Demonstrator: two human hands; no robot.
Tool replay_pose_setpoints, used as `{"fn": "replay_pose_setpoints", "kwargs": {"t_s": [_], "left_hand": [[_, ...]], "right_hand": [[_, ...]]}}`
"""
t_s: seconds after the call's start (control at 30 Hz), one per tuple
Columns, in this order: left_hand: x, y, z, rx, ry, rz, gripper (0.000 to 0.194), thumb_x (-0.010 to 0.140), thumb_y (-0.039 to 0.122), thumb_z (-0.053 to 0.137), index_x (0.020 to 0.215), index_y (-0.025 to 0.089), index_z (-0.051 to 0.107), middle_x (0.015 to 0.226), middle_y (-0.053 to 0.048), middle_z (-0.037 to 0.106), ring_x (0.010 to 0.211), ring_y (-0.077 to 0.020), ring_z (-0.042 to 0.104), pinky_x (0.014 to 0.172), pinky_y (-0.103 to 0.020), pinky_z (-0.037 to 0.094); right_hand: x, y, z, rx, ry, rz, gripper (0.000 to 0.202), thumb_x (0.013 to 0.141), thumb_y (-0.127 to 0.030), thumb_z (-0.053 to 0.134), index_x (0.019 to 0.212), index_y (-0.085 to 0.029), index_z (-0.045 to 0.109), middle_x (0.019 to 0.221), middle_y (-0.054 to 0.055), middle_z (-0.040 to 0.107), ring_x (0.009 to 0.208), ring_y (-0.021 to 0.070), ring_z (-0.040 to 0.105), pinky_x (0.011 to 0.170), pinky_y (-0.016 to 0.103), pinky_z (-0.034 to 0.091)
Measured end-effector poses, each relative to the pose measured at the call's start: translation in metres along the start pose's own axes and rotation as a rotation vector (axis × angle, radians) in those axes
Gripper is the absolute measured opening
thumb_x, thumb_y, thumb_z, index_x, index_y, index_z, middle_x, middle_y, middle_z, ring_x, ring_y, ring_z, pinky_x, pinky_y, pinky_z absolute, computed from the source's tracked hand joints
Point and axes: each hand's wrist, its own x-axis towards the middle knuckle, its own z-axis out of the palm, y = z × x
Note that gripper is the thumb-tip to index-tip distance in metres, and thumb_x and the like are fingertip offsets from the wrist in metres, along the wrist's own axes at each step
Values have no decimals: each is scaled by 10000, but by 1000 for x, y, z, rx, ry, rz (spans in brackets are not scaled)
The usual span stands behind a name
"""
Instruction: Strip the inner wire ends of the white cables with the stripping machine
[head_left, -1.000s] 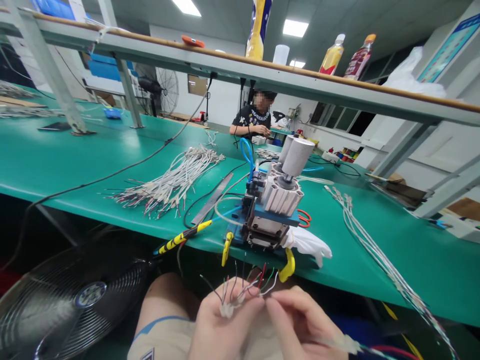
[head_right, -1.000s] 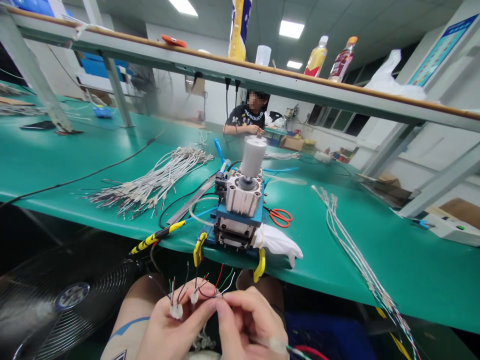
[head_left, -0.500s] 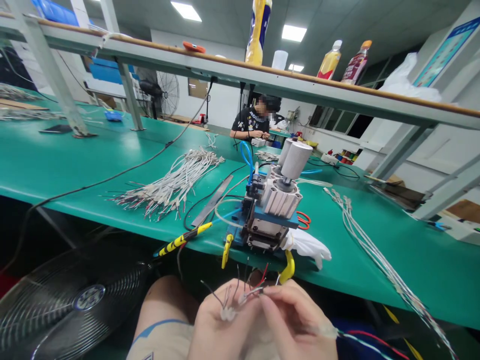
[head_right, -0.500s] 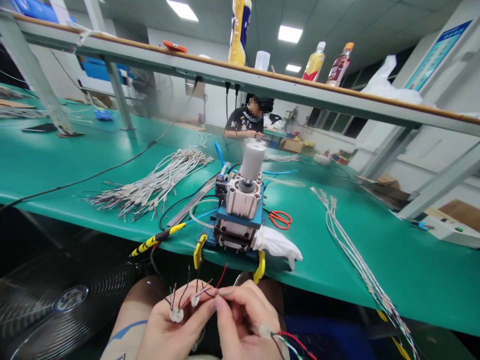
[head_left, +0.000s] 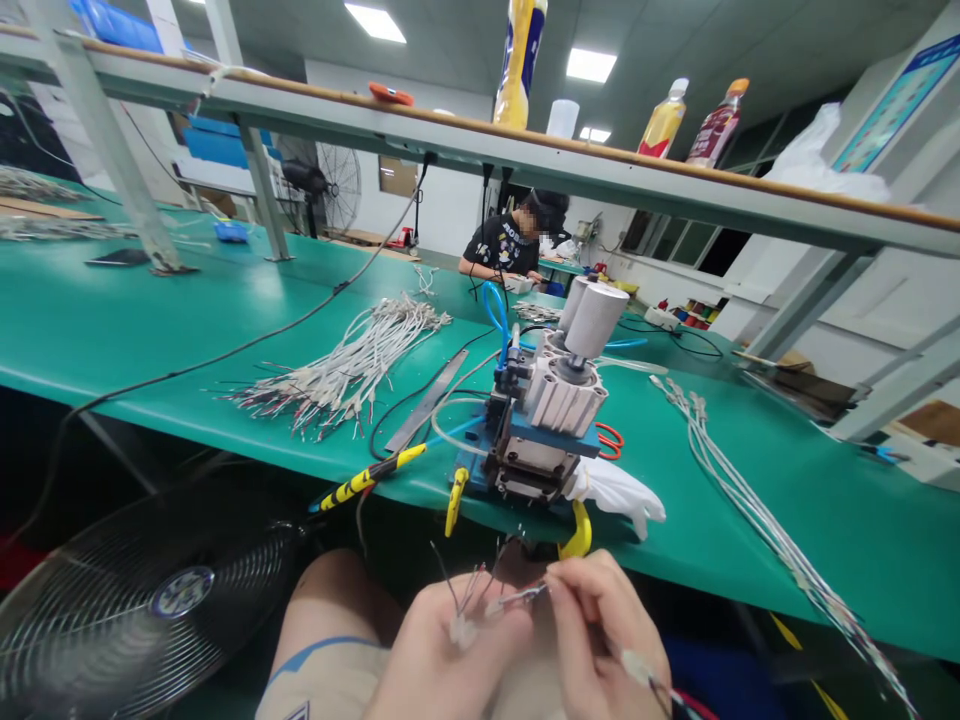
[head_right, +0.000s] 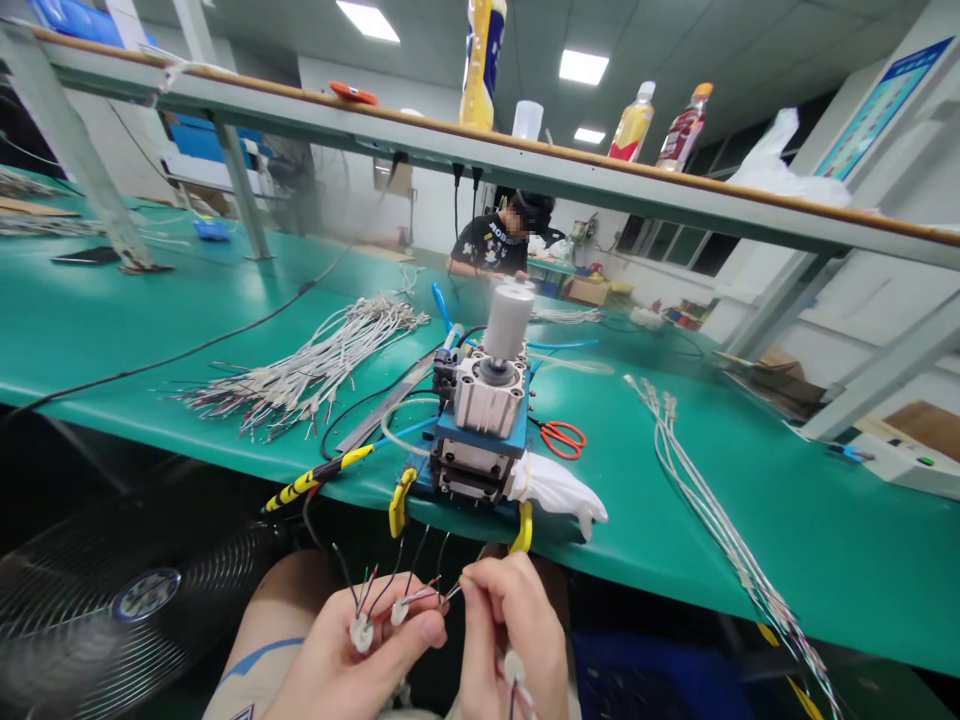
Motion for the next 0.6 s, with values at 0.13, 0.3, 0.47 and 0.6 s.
{"fn": "replay_pose_setpoints", "kwargs": {"t_s": [0.13, 0.3, 0.47, 0.6], "left_hand": [[-3, -1, 1, -64, 138, -62, 330, 685, 413, 836, 614, 130, 682, 617, -31, 627, 599, -137, 504, 526, -195, 400], [3, -3, -4, -135, 112, -109, 358, 693, 454, 832, 725, 112, 733, 653, -68, 681, 419, -50, 308, 385, -182, 231], [3, -6, -3, -261, 75, -130, 411, 674, 455, 857, 884, 121, 738, 681, -66, 696, 409, -35, 304, 382, -162, 214], [1, -11, -3, -295, 52, -165, 400, 655, 467, 877, 825, 142, 719, 596, 2, 634, 394, -16, 275, 371, -137, 204]], "right_hand": [[11, 6, -4, 138, 185, 148, 92, 928, -254, 626, 846, -221, 650, 648, -23, 526, 542, 125, 486, 500, 207, 400], [13, 17, -14, 531, 76, 556, 220, 856, -413, 740, 933, -212, 693, 496, -81, 425, 401, 61, 327, 393, 157, 284], [8, 12, -5, 687, -165, 676, 295, 751, -430, 836, 943, -216, 770, 693, 22, 642, 613, 152, 624, 600, 235, 521], [12, 4, 3, 770, -200, 581, 119, 788, -331, 815, 793, -222, 766, 735, 20, 645, 612, 160, 649, 594, 236, 544]]}}
